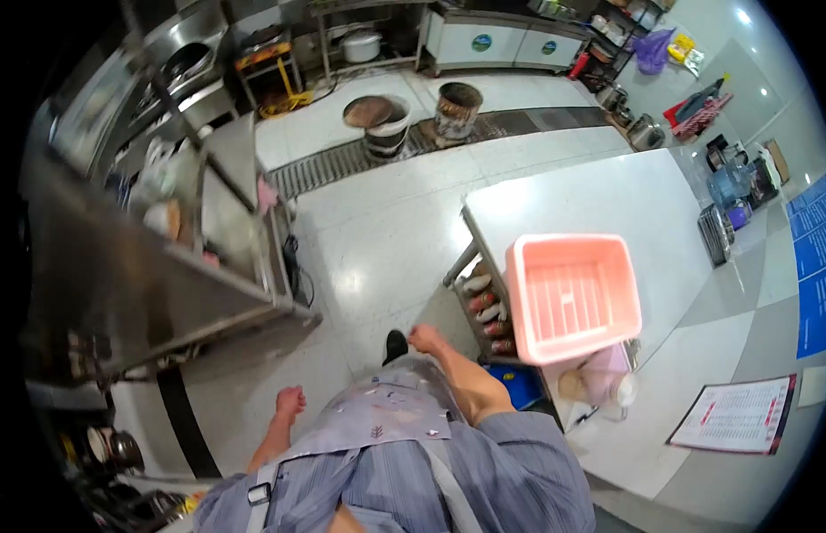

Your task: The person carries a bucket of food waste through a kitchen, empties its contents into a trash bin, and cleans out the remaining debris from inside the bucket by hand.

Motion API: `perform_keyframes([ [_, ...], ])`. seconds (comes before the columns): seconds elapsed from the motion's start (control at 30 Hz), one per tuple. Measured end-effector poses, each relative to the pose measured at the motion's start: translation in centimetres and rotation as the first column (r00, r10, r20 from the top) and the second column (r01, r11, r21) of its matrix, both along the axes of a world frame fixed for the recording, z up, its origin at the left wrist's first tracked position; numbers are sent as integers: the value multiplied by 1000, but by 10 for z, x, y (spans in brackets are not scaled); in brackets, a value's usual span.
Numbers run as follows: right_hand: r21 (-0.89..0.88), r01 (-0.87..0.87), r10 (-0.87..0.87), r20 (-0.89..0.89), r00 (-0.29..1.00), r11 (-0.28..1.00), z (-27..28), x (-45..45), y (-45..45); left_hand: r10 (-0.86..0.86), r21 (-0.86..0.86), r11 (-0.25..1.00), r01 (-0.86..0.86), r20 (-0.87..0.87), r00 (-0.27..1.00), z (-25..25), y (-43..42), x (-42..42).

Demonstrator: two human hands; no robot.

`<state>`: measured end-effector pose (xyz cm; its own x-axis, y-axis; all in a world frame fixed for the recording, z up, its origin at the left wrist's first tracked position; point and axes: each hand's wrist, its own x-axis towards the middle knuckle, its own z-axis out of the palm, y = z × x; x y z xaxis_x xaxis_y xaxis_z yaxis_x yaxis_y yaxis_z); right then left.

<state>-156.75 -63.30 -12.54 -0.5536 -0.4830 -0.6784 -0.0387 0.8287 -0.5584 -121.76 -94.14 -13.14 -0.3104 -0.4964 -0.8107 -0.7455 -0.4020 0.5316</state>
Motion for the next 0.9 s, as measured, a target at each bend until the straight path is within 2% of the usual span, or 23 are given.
perform_keyframes([
  [0.07,-144,-46,26,-141,990,988,-4,-49,-32,-5,-26,1000,6,44,999,10,3,-56],
  [0.13,-169,-93,68,-146,987,981,9,-79,-61,11,-58,998,-10,13,1000,5,2,-94],
  [0.17,-167,-64,57,-45,997,984,24,-111,-76,38,-102,994,-39,-10,999,8,-5,-126],
  [0.2,-172,-61,52,-59,997,983,30,-135,-91,32,-108,994,-34,-24,999,2,-14,-150],
  [0.27,-206,-20,29,40,999,978,27,-168,-118,-47,-89,995,48,12,999,-13,-33,-191],
  [0.3,-233,-51,51,-3,999,971,16,-183,-130,-59,-93,994,58,-5,998,-14,-41,-209],
  [0.33,-255,-84,72,-56,996,963,5,-207,-141,-41,-58,998,39,-38,998,-15,-49,-233],
  [0.4,-243,-31,25,-29,999,969,7,-245,-161,-37,-28,999,35,-76,996,-21,-69,-279],
  [0.43,-237,40,-29,51,998,971,9,-263,-170,-18,51,998,21,-63,998,-25,-82,-298],
  [0.47,-243,45,-35,45,998,969,11,-288,-178,0,131,991,6,-49,999,-30,-97,-319],
  [0.5,-217,12,-10,10,1000,976,3,-313,-185,1,126,992,5,-51,999,-39,-114,-343],
  [0.53,-190,-22,19,-18,1000,982,-3,-336,-191,-162,-6,987,162,-108,981,-46,-134,-367],
  [0.57,-193,47,-54,-33,998,980,-9,-356,-193,-323,-143,942,304,-138,936,-52,-152,-388],
  [0.63,-108,-43,17,-224,974,993,-39,-398,-186,-407,-216,896,388,-50,912,-45,-173,-425],
  [0.67,-76,36,-46,-142,989,996,-38,-419,-181,-344,-160,924,347,49,938,-36,-191,-458],
  [0.73,-15,98,-98,-3,995,995,-35,-457,-176,-416,-162,885,437,149,897,-30,-231,-509],
  [0.77,-38,217,-216,21,976,975,-43,-472,-172,-513,-344,773,533,155,844,-77,-260,-524],
  [0.8,-24,344,-342,55,938,939,-35,-481,-171,-348,-270,900,342,24,937,-53,-268,-550],
  [0.83,-31,333,-332,42,942,942,-50,-493,-165,-503,-450,764,462,32,864,-49,-285,-573],
  [0.87,63,250,-254,51,966,966,-25,-503,-167,-521,-406,739,538,161,838,12,-288,-613],
  [0.9,-173,-197,158,-220,963,965,-96,-519,-139,-330,-378,865,331,70,942,42,-289,-644],
])
